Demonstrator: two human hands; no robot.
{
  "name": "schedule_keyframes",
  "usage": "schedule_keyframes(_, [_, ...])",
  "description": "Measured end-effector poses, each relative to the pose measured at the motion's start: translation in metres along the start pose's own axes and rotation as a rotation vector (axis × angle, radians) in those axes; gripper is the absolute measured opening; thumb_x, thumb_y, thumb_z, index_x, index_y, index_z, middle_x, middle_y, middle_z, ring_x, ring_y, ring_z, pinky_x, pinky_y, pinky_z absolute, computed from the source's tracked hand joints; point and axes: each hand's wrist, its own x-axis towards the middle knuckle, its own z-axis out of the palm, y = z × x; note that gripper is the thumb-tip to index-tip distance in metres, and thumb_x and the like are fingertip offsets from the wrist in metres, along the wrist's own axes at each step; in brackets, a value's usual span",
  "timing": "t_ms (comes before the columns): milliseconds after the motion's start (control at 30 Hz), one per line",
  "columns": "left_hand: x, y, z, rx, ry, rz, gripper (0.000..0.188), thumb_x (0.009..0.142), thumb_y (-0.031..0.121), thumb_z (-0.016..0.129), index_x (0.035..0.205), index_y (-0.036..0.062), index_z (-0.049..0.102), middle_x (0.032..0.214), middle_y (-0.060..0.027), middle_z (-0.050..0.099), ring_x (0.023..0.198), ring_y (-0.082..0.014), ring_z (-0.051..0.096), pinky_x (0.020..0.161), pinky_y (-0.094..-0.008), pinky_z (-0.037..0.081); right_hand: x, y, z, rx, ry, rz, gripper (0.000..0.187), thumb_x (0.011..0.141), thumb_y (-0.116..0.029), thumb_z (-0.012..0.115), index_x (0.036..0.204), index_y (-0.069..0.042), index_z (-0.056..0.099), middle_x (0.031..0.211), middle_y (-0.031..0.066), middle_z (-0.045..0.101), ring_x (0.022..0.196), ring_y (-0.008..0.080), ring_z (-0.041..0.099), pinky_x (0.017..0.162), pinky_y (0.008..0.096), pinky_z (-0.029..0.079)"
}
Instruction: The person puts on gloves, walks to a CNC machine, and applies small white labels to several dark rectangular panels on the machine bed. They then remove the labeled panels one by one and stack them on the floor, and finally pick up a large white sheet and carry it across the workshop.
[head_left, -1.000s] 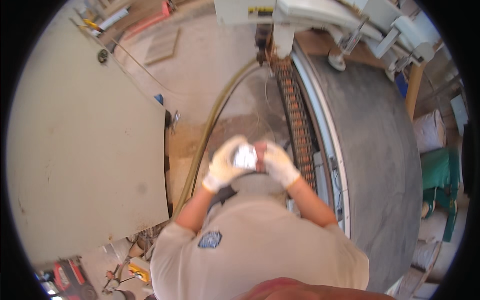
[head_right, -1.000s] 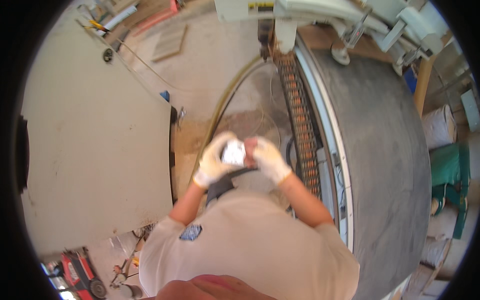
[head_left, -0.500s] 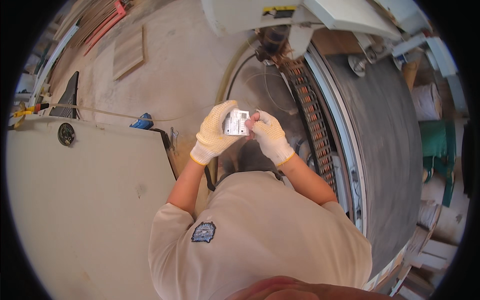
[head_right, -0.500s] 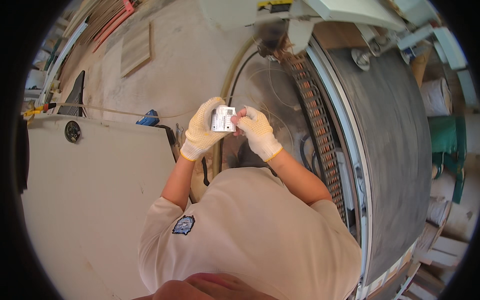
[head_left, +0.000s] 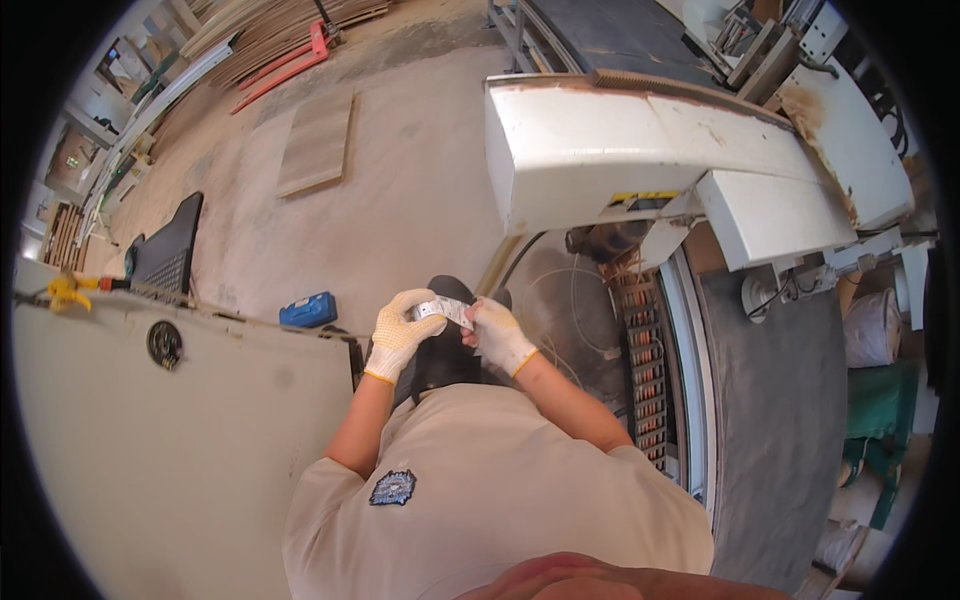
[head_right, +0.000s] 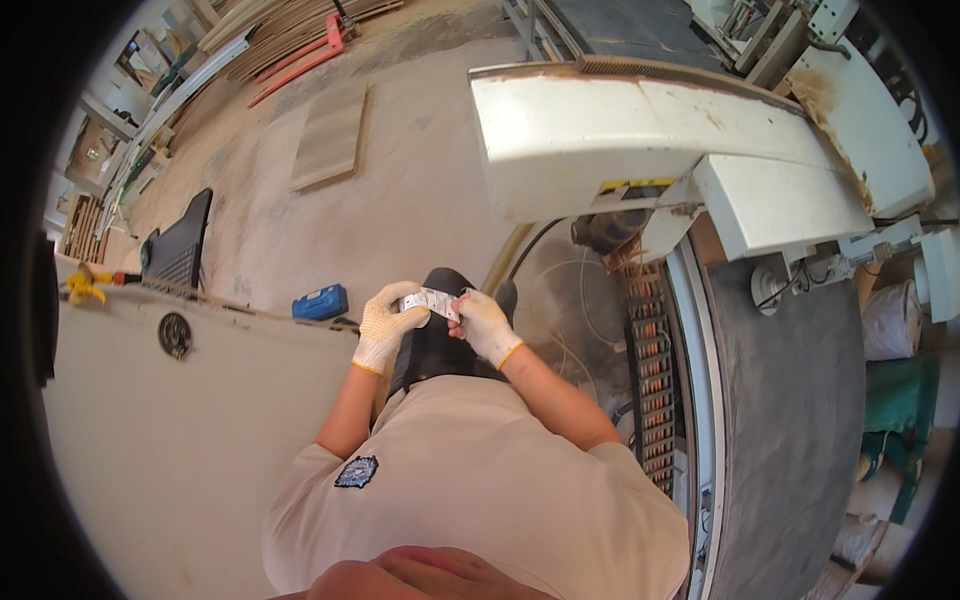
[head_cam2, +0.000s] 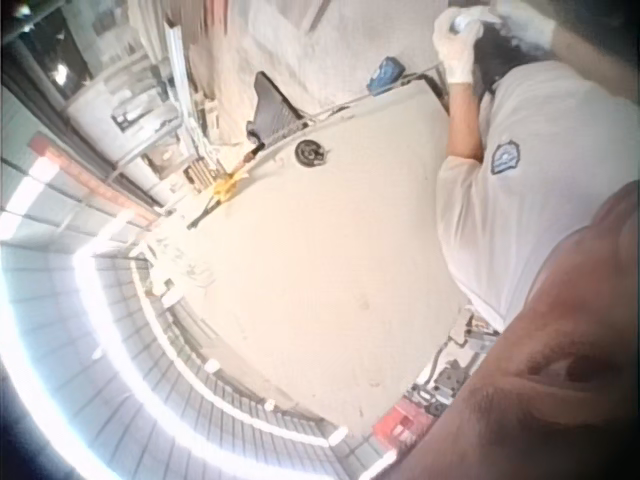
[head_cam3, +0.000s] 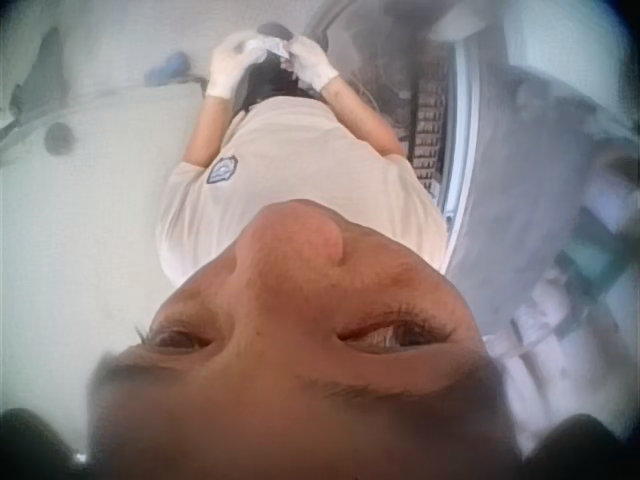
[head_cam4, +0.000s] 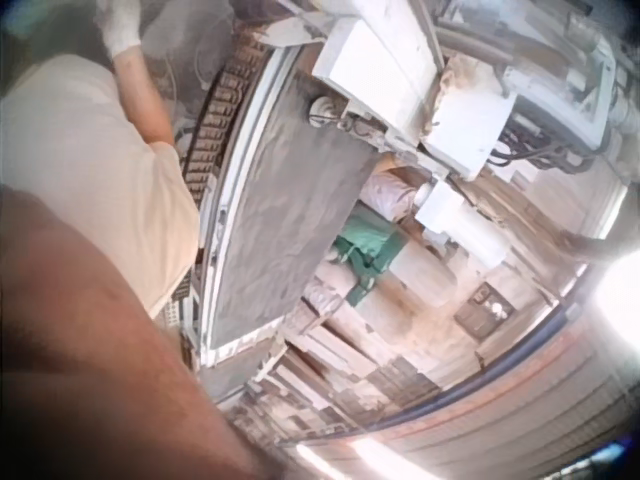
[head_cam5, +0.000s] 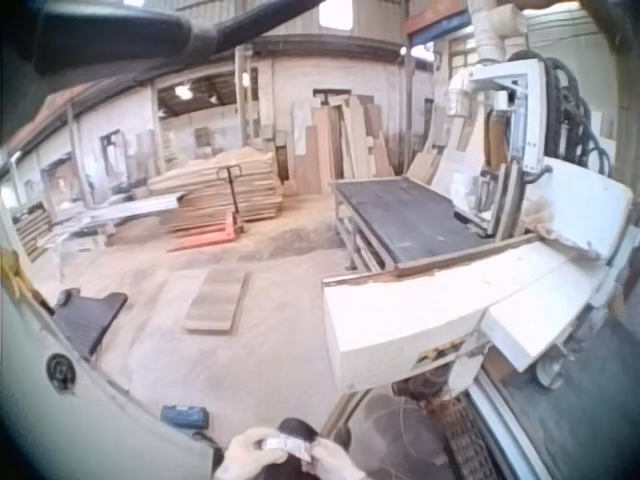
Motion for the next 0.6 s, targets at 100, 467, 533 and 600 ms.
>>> schedule_keyframes(100, [0.058, 0.0, -0.004, 0.035, -0.001, -0.144, 0.042, 0.079, 0.009, 0.088, 0.118, 0.0022, 0.074, 0.112, -0.0104, 0.072, 0.104, -0.0222, 0.07, 0.089, -0.0368, 0.059, 0.036, -0.007, -0.019, 0.053, 0.026, 0.015, 0.014, 0.099, -0.016, 0.069, 0.096, -0.013, 0.055, 0.09, 0.0059, 0.064, 0.076, 0.0199, 0.064, 0.064, 0.0358, 0.055])
schedule_keyframes(467, [0.351, -0.015, -0.035, 0.506, 0.084, 0.642, 0.039, 0.082, 0.018, 0.086, 0.115, 0.0041, 0.072, 0.124, -0.0152, 0.07, 0.113, -0.0315, 0.069, 0.092, -0.0423, 0.058, 0.202, -0.08, 0.01, -0.406, -0.051, -0.014, 0.03, 0.106, -0.028, 0.062, 0.12, -0.002, 0.067, 0.109, 0.013, 0.072, 0.099, 0.0228, 0.07, 0.088, 0.0381, 0.058])
schedule_keyframes(533, [0.415, -0.003, -0.065, 0.011, -0.092, 0.328, 0.042, 0.089, 0.02, 0.082, 0.127, 0.0063, 0.067, 0.129, -0.0135, 0.068, 0.121, -0.0291, 0.066, 0.099, -0.0406, 0.056, 0.258, -0.115, 0.045, -0.585, -0.046, -0.163, 0.028, 0.106, -0.024, 0.062, 0.116, 0.0, 0.071, 0.111, 0.0102, 0.074, 0.097, 0.0188, 0.07, 0.086, 0.0351, 0.057])
schedule_keyframes(600, [0.475, 0.02, -0.105, -0.482, -0.211, -0.013, 0.047, 0.093, 0.024, 0.081, 0.133, 0.0079, 0.063, 0.133, -0.0131, 0.066, 0.126, -0.0285, 0.064, 0.104, -0.0411, 0.053, 0.313, -0.144, 0.089, -0.421, 0.022, -0.16, 0.026, 0.105, -0.021, 0.063, 0.117, 0.0, 0.069, 0.108, 0.0096, 0.074, 0.094, 0.0169, 0.069, 0.085, 0.034, 0.057])
